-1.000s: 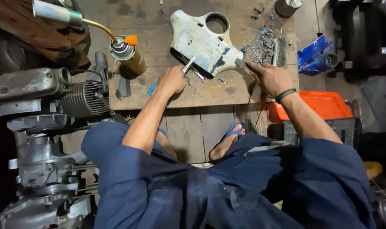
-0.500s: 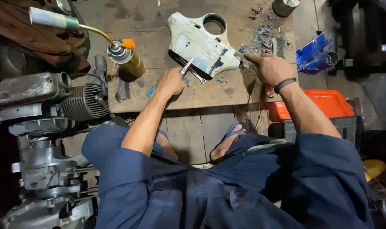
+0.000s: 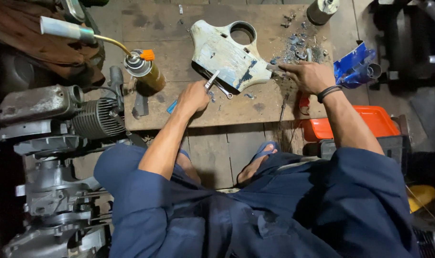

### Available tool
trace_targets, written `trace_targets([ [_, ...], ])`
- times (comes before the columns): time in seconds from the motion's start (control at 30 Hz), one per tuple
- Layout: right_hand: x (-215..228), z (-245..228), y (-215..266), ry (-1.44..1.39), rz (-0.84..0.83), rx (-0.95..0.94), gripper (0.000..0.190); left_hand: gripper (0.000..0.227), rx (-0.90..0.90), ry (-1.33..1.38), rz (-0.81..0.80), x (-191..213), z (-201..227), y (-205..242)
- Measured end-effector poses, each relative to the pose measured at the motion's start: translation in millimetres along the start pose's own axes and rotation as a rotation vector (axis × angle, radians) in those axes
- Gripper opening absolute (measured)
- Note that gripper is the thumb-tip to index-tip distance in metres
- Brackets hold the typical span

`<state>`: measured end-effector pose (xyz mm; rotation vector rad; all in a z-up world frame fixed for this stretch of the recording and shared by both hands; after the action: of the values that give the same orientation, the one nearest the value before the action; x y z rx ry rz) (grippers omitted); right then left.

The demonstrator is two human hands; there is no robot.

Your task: The person scrapes a metal part on a wooden table using a chisel and a hammer. They repeatedly strike the chisel to remove material from the surface. At the end, they pick up a lighter and a blowtorch canister.

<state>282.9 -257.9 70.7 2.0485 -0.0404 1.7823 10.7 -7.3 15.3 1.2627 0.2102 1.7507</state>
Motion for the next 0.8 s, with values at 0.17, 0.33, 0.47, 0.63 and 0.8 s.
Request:
trace_targets([
  [0.17, -0.8, -15.0, -31.9, 0.003, 0.065, -0.004, 0.037, 0.046, 0.007, 0.000, -0.004, -2.7, -0.3, 2.2],
  [0.33, -23.4, 9.8, -30.4, -0.073, 0.066, -0.013, 0.034, 0.053, 0.012, 0.012, -0.011, -1.3, 0.2, 4.0],
  [0.47, -33.5, 11.7, -38.5, -0.032, 0.153, 0.080, 0.036, 0.047, -0.007, -0.005, -0.004, -3.7, -2.0, -4.9],
  [0.63, -50.2, 16.4, -28.8, -0.010, 0.207, 0.143, 0.037, 0.043, -0.005, -0.003, -0.021, -0.6, -3.3, -3.0],
  [0.8, -39.7, -0.7, -28.2, 0.052, 0.288, 0.153, 0.034, 0.045, 0.000, -0.004, -0.017, 1.7, -0.6, 1.2],
])
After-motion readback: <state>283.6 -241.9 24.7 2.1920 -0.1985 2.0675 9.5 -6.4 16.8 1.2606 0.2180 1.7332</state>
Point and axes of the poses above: each hand's wrist, its own y-axis away from the middle knuckle, its own x-axis out of the back of the hand, z = x × y, the point moved 2 cm from there along -y, towards the middle knuckle, and after that the axes turned 12 degrees about x, right-handed, at the moved point
